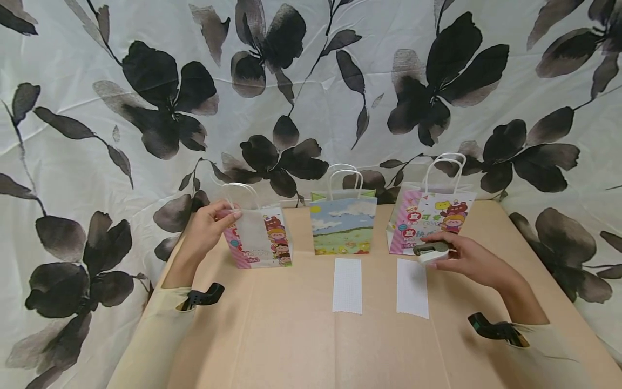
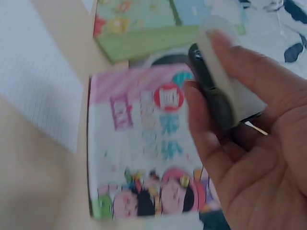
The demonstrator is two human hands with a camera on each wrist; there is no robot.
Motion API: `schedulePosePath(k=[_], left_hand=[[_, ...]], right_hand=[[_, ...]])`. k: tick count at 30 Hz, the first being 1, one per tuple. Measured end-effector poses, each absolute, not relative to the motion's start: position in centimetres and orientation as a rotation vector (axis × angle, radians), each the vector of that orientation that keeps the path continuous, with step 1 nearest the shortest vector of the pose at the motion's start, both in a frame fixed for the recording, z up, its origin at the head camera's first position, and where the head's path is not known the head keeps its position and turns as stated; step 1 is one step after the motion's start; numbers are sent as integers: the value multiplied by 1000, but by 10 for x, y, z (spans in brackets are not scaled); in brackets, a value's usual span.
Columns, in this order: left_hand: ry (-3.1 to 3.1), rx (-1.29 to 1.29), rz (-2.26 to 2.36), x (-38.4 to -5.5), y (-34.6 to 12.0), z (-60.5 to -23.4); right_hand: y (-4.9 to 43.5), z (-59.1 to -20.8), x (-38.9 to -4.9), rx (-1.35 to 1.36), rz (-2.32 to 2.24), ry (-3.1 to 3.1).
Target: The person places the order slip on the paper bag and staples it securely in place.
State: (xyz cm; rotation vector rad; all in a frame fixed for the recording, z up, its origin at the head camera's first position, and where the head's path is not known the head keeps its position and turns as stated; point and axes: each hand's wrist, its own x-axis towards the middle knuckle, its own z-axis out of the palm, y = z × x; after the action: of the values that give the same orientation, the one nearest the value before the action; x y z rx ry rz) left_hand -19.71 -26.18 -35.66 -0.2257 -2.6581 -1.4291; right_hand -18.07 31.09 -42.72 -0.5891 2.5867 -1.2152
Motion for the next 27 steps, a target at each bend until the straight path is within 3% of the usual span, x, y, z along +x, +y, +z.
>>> schedulePosePath(k=[14,27], left_hand=[[-2672,-205,-1386,-213,-278,-381],[-2669,-188,-1401,-205,-268,-370]], right_hand=[[263,-415,-185,-765,-1589,2372],[226,-399,-184,-774,-1694,2229]])
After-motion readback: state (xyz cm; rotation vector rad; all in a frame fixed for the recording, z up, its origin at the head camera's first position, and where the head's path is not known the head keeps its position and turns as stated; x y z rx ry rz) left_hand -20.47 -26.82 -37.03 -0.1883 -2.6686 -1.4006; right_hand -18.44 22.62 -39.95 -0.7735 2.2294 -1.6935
